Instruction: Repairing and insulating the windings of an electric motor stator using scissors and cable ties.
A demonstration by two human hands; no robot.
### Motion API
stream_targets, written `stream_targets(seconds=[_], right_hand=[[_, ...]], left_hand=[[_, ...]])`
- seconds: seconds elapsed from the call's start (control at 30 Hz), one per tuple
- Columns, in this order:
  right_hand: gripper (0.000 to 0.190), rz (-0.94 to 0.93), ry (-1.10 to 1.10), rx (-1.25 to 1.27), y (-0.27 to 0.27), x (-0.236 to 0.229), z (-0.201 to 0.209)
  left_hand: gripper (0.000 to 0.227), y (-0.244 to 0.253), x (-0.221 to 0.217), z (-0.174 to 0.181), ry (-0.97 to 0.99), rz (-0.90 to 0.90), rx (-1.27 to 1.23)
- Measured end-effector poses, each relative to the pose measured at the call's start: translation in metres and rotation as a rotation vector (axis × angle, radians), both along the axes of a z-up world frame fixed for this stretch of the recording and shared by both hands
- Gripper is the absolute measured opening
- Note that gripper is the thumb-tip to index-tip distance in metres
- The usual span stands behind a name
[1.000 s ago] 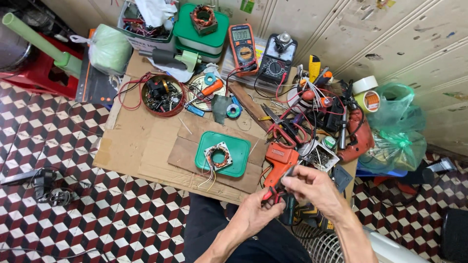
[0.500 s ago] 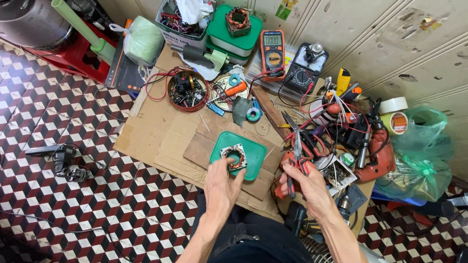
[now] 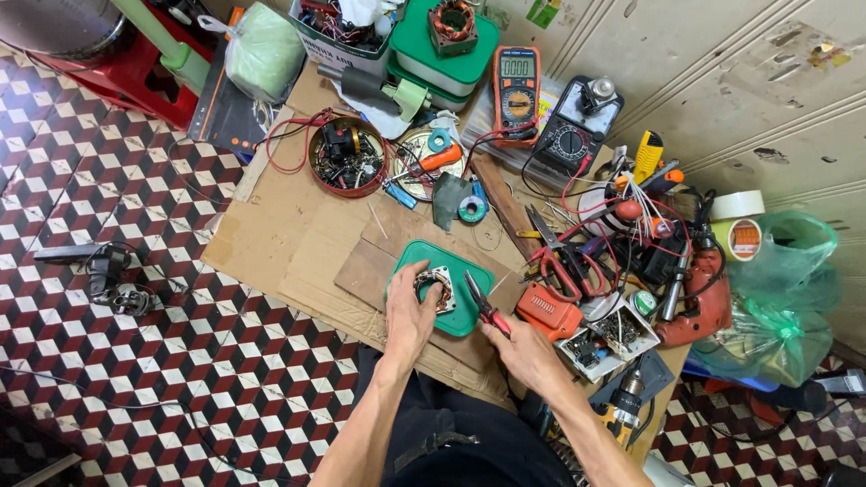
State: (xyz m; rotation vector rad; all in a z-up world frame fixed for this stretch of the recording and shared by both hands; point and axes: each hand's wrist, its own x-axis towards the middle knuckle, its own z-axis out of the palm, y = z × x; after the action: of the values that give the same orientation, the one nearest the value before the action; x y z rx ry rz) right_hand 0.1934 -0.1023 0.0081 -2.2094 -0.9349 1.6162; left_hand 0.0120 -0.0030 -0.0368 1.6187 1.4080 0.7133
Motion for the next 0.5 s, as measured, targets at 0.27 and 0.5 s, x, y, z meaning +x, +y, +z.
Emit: stream_targets(seconds=[0.27, 0.5], right_hand=[[0.050, 0.338, -0.510, 0.503, 0.003, -0.008, -0.008], [0.071, 0.443, -0.672, 0.482, -0.007, -0.013, -0.014]], left_hand=[[0.043, 0.003, -0.003, 0.000, -0.015, -0.021, -0.028], [0.043, 0.002, -0.002, -0.002, -0.018, -0.015, -0.061]])
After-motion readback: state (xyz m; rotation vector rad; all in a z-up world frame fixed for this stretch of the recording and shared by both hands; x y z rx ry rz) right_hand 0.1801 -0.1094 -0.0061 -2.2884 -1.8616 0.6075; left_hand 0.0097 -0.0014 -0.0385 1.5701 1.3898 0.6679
